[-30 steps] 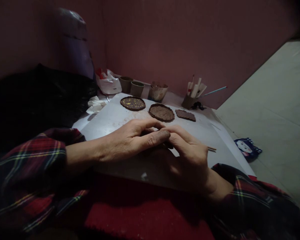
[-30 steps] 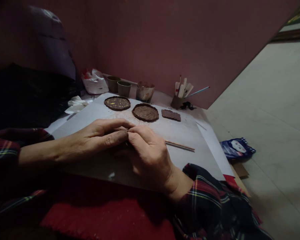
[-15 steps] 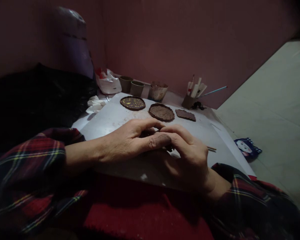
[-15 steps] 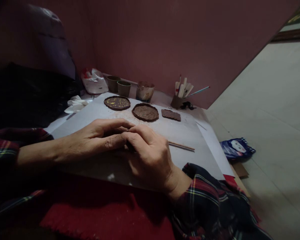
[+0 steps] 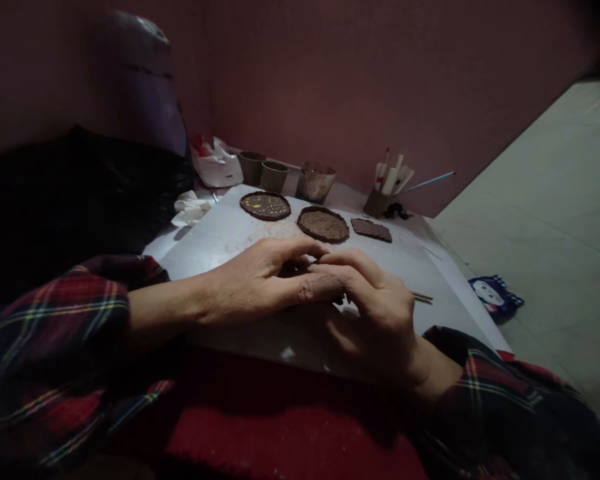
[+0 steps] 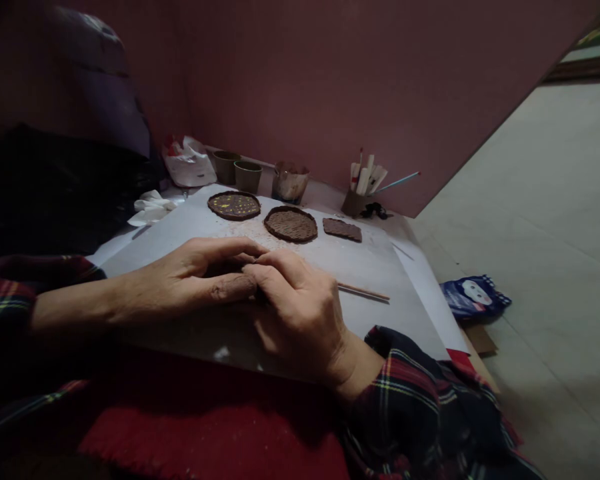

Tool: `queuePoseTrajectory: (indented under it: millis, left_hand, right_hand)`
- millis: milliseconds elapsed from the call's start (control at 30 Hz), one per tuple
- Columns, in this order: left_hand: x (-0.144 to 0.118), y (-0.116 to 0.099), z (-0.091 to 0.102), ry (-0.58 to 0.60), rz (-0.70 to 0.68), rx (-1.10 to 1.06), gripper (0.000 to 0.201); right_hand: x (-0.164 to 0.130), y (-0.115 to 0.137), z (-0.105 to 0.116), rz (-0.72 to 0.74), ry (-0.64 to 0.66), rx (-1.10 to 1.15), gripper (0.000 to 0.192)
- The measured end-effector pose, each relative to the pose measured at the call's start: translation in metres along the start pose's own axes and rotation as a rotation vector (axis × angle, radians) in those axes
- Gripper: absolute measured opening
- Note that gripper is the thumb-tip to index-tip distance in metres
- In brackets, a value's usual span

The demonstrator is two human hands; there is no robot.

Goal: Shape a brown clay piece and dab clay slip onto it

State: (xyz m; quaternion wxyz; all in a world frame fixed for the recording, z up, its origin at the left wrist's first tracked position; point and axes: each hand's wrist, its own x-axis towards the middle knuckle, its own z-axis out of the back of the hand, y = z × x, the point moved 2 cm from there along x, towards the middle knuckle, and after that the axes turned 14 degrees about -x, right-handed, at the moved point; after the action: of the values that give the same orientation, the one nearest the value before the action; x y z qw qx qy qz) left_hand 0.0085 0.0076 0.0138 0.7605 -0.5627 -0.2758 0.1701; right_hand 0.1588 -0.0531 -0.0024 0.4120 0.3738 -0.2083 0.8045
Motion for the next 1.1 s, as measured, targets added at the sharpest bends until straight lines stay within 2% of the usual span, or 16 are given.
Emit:
queuePoseTrajectory:
  millis: [367,1100]
  left_hand:
    - [-0.0009,-0.0015,0.0001,0.001,0.010,0.077,0.035]
    - [0.0007,0.0015,0.0003,0.013,-0.020,0.084,0.034]
  right_hand:
    - [0.0005,-0.0008,-0.0010,0.001,0.007,-0.020,0.018]
    - [-0.0005,-0.0011,-0.0019,-0.004,0.027,-0.008,0.017]
